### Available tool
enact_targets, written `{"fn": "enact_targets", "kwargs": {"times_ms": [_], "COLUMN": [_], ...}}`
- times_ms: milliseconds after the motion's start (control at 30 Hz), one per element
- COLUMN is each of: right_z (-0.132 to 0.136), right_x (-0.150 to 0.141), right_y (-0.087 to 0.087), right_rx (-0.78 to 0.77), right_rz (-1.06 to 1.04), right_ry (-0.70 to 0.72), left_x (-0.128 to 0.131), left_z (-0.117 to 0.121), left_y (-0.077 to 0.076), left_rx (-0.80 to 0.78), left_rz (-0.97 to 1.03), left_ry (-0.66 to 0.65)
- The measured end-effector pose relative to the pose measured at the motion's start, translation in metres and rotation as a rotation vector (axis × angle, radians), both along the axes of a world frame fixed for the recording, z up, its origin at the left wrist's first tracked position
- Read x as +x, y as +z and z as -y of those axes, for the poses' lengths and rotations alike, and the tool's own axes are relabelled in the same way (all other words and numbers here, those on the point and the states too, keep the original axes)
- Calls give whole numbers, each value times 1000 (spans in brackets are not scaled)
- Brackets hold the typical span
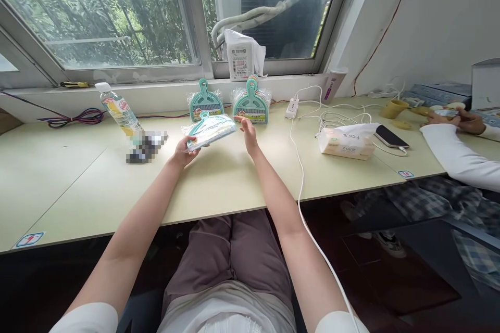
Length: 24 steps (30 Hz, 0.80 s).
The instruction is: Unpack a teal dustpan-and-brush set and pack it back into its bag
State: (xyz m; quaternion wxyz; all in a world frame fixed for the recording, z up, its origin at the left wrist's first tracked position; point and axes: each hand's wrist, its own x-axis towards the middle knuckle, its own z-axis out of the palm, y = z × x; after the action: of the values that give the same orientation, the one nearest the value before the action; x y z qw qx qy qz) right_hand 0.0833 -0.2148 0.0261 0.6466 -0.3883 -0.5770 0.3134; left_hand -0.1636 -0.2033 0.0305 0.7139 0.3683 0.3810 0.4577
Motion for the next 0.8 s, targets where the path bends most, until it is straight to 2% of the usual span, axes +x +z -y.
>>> {"fn": "enact_targets", "kwargs": {"times_ms": [133, 233, 500, 667, 800], "right_z": [7, 11, 4, 8, 8], "right_x": [-10, -19, -17, -17, -17], "right_y": [3, 3, -3, 0, -1], "right_rx": [67, 113, 90, 129, 75], "right_rz": [155, 246, 157, 221, 291], "right_ry": [73, 12, -141, -213, -264], "left_x": [-13, -17, -4, -4, -5], "left_z": [-5, -5, -2, -3, -4], "left_y": [4, 3, -3, -4, -4], "left_rx": [-7, -5, 21, 14, 6], "left_rz": [65, 66, -5, -17, -30], "left_ry": [57, 66, -10, -5, -25]}}
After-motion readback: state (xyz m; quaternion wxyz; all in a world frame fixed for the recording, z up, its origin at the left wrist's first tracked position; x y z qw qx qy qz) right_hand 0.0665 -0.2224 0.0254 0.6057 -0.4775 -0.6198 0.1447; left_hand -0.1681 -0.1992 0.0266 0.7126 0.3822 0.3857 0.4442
